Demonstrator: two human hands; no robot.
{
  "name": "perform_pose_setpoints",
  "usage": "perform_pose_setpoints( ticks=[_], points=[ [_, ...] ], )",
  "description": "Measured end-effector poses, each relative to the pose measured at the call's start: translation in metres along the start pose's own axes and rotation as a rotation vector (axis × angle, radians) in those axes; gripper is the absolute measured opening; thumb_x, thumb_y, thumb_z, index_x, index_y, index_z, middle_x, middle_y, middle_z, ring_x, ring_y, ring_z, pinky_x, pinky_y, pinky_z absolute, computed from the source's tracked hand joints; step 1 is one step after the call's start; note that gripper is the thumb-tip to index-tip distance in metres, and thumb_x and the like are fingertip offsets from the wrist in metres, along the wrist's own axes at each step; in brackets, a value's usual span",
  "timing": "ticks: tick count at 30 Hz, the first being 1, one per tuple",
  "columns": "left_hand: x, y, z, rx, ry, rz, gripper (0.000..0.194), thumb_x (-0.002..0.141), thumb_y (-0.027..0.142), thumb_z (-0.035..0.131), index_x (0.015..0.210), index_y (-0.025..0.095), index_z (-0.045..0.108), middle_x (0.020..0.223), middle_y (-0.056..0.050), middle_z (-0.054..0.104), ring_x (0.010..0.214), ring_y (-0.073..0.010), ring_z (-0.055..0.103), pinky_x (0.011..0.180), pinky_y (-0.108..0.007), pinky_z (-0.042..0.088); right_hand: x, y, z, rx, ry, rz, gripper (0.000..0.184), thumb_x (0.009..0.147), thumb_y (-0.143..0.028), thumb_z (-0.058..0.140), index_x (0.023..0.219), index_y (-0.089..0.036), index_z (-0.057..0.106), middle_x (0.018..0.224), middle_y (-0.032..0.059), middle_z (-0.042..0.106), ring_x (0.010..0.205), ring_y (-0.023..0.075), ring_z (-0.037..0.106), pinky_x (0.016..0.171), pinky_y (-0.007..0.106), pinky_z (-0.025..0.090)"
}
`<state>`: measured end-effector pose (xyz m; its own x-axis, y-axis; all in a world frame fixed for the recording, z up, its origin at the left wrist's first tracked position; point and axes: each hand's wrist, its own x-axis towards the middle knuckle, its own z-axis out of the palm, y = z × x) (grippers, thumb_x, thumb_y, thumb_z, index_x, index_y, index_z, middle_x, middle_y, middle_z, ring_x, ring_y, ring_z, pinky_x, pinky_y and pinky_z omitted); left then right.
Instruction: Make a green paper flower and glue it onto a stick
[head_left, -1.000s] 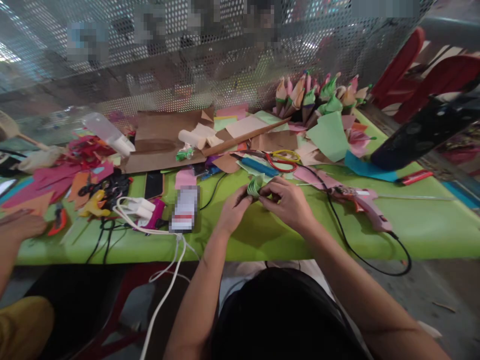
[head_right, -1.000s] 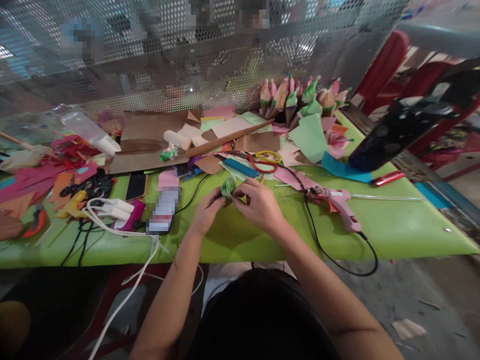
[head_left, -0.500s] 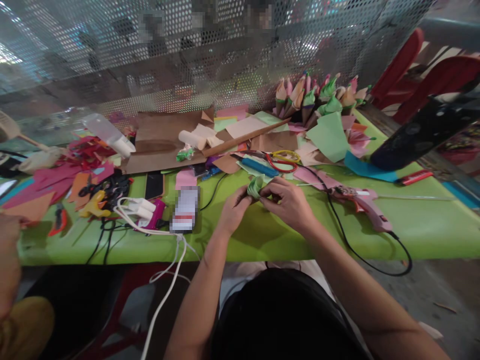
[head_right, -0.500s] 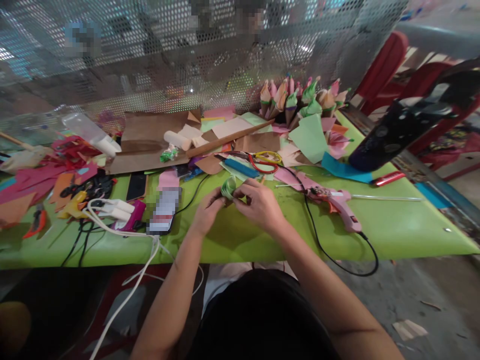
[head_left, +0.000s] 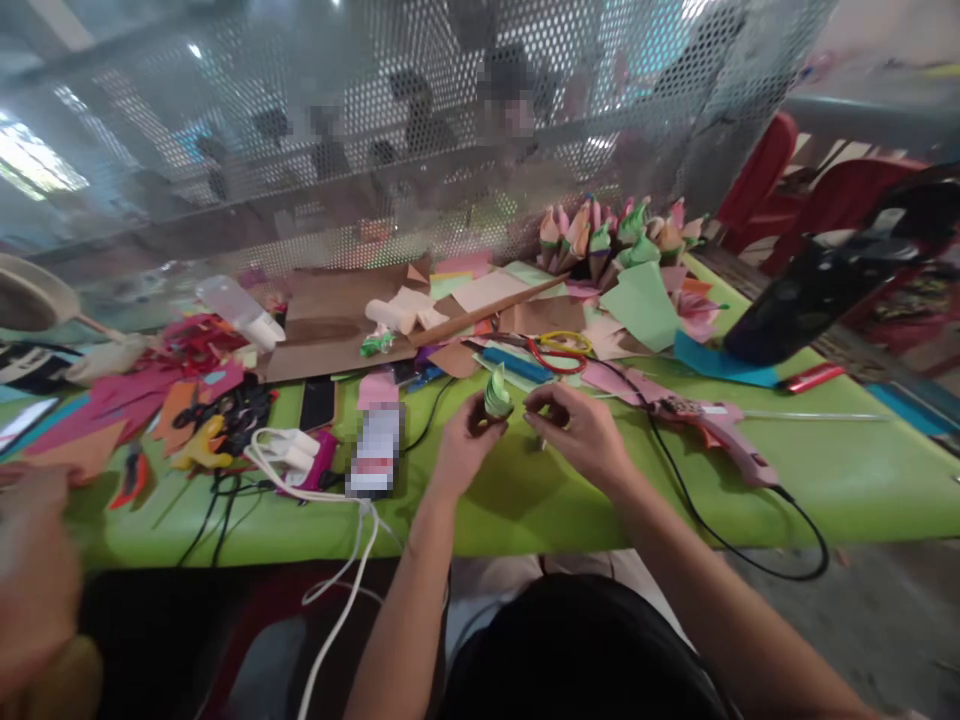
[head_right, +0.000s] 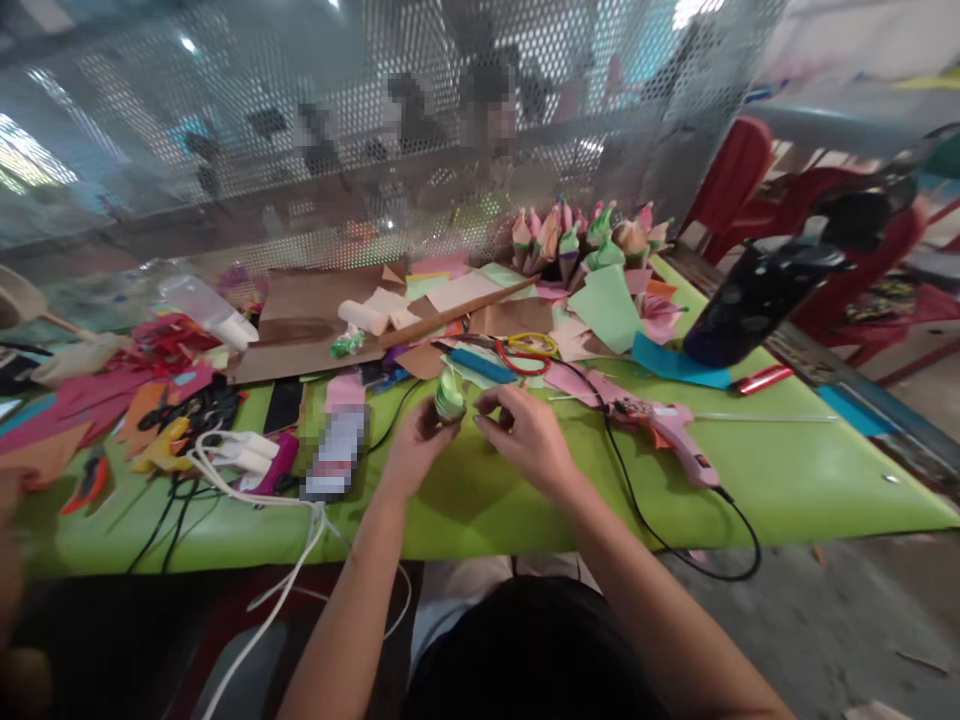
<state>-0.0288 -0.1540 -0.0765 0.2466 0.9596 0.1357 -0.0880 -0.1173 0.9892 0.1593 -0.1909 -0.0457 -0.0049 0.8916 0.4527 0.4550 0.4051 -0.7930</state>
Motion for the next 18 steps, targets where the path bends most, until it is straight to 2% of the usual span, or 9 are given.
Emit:
perform_pose_setpoints(
  ticks=[7, 12, 15, 18],
  points=[
    [0.002, 0.005, -0.001, -0.077, 0.06, -0.052, 0.048, 0.063, 0.03, 0.089, 0.105, 0.018, 0.068, 0.1, -0.006, 0.075, 0.091, -0.0186, 0.07, 0.087, -0.033, 0.058, -0.001, 0.002, 0.008, 0.034, -0.02, -0.058, 0.015, 0.089, -0.021, 0.059, 0.092, -0.023, 0.074, 0.085, 0.0051, 0.074, 0.073, 0.0172, 0.066, 0.064, 0.026, 0.05],
    [0.001, 0.004, -0.002, -0.128, 0.12, -0.103, 0.063, 0.057, 0.027, 0.093, 0.115, 0.018, 0.068, 0.1, -0.005, 0.076, 0.085, -0.0176, 0.07, 0.078, -0.031, 0.058, -0.003, 0.003, 0.011, 0.043, -0.044, -0.064, 0.015, 0.089, -0.022, 0.06, 0.092, -0.022, 0.076, 0.084, 0.0051, 0.074, 0.069, 0.0158, 0.065, 0.063, 0.026, 0.05],
    [0.001, 0.005, -0.002, -0.124, 0.124, -0.127, 0.062, 0.055, 0.028, 0.094, 0.111, 0.016, 0.069, 0.097, -0.005, 0.077, 0.083, -0.0181, 0.07, 0.075, -0.03, 0.056, -0.003, 0.002, 0.01, 0.048, -0.045, -0.06, 0.015, 0.09, -0.022, 0.061, 0.093, -0.021, 0.076, 0.084, 0.0051, 0.074, 0.069, 0.0157, 0.065, 0.062, 0.025, 0.05],
    [0.001, 0.008, -0.001, -0.117, 0.142, -0.129, 0.058, 0.052, 0.027, 0.095, 0.104, 0.016, 0.069, 0.095, -0.005, 0.076, 0.086, -0.0186, 0.07, 0.08, -0.032, 0.056, -0.004, 0.001, 0.01, 0.057, -0.048, -0.065, 0.014, 0.09, -0.021, 0.062, 0.094, -0.021, 0.075, 0.084, 0.0053, 0.074, 0.071, 0.0162, 0.066, 0.063, 0.025, 0.05]
  ],
)
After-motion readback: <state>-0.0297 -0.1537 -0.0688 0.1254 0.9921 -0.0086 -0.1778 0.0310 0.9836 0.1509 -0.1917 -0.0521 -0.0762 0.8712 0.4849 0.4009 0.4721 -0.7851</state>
